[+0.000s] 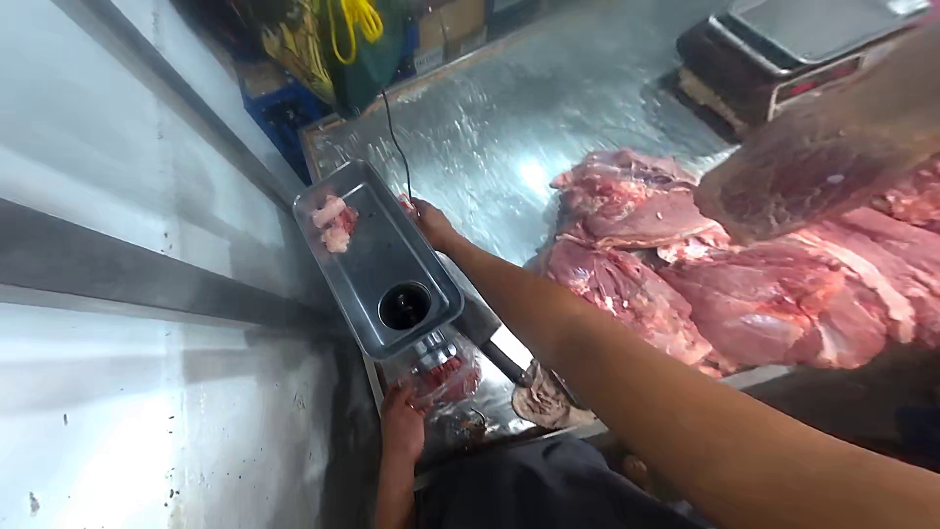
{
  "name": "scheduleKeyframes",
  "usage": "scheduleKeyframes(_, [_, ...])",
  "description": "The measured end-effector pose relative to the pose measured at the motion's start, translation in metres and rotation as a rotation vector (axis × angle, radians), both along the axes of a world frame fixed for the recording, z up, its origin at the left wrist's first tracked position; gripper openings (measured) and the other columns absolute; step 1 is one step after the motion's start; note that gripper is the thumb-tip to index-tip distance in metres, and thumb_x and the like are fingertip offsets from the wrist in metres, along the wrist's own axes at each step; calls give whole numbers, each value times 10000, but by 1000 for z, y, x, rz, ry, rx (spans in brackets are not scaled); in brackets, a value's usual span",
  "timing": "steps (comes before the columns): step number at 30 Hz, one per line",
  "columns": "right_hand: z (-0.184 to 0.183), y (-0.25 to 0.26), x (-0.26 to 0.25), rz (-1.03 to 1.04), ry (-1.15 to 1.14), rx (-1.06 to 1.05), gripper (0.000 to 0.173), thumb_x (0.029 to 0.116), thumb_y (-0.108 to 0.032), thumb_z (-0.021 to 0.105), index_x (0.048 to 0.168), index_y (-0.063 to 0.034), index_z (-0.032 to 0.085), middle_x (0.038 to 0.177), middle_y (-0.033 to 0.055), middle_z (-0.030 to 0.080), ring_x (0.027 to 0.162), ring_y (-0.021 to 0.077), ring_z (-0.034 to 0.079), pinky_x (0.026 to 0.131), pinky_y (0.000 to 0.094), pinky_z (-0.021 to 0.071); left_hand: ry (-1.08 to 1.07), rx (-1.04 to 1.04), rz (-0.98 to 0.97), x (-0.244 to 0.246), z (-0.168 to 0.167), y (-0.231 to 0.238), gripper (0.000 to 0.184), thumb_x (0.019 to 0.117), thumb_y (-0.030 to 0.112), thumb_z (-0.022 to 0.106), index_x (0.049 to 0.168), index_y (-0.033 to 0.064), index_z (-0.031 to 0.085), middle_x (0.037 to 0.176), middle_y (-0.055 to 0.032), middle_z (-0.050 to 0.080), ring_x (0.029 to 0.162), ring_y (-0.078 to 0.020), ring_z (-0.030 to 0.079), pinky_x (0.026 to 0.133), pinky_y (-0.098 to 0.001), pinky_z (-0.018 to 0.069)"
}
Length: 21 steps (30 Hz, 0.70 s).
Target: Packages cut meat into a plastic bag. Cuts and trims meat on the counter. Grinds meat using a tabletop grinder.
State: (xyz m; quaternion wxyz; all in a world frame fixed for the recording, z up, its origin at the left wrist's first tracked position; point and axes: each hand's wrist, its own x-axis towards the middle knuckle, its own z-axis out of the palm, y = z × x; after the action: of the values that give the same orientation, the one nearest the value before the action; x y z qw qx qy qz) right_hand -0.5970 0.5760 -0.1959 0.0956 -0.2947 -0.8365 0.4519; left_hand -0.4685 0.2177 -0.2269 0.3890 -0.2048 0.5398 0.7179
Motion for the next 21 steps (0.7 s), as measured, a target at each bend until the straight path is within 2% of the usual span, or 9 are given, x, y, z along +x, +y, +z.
scheduleKeyframes(2, [-16, 3, -24, -3, -37, 11, 526, 1112, -326, 386, 1550, -37, 426, 1505, 228, 522, 1364, 389, 542, 1126, 590, 439, -20, -12, 20, 5, -1, -4, 189, 1076, 124, 447, 1210, 30, 542, 918, -131, 676, 748, -242, 686, 674, -419, 604])
scheduleKeyframes(5, [-20, -4, -34, -125, -88, 95, 455, 1112, -335, 356, 1419, -75, 569, 1274, 224, 674, 1174, 413, 663, 958, 624, 528, -68, -11, 49, 9, -7, -13, 209, 1064, 120, 465, 1232, 29, 550, 947, -143, 688, 760, -252, 697, 671, -425, 608])
scheduleKeyframes(8, [-16, 8, -32, -126, -130, 162, 432, 1101, -331, 354, 1301, -81, 644, 1099, 224, 723, 1058, 427, 701, 870, 624, 547, -103, -11, 54, 9, -14, -14, 199, 1051, 96, 466, 1214, 31, 558, 946, -164, 692, 753, -272, 700, 648, -429, 607])
scheduleKeyframes(10, [-17, 24, -30, -70, -115, 115, 433, 1087, -328, 412, 1382, -91, 622, 1126, 234, 720, 1075, 439, 693, 910, 641, 542, -105, -18, 25, 11, -12, -15, 185, 1045, 88, 471, 1197, 33, 559, 932, -158, 687, 738, -270, 695, 635, -425, 604])
scheduleKeyframes(12, [-17, 47, -29, -5, -81, 55, 478, 1081, -329, 464, 1478, -73, 539, 1210, 234, 698, 1143, 428, 668, 987, 627, 516, -82, -12, -10, 11, -6, -10, 170, 1043, 78, 471, 1166, 23, 574, 919, -156, 691, 721, -263, 696, 624, -416, 606])
scheduleKeyframes(15, [-18, 60, -23, 14, -77, -29, 666, 1070, -455, 521, 1582, -54, 376, 1240, 256, 683, 1158, 439, 661, 1029, 633, 488, -22, -13, -36, 8, -2, -3, 144, 1040, 63, 473, 1142, 19, 564, 898, -142, 680, 703, -245, 686, 627, -411, 605])
scheduleKeyframes(17, [-23, 48, -3, -45, -81, -102, 766, 1063, -527, 487, 1627, -60, 262, 1245, 266, 681, 1163, 447, 660, 1036, 643, 484, 24, -28, -53, 5, -3, 0, 176, 1058, 89, 483, 1197, 11, 557, 923, -141, 673, 729, -241, 681, 648, -416, 604])
scheduleKeyframes(19, [-28, 23, 36, -90, -77, -180, 741, 1079, -532, 427, 1626, -61, 258, 1265, 254, 680, 1175, 422, 663, 1044, 618, 490, 44, -78, -68, 5, -5, 3, 219, 1066, 116, 482, 1252, 15, 534, 928, -128, 662, 747, -230, 675, 656, -412, 600])
scheduleKeyframes(21, [-38, -15, 93, -113, -71, -253, 651, 1096, -477, 412, 1574, -38, 357, 1215, 224, 700, 1080, 362, 709, 974, 564, 557, 39, -115, -35, 8, -8, 2, 226, 1070, 131, 473, 1255, 15, 526, 924, -116, 647, 739, -223, 661, 658, -408, 596])
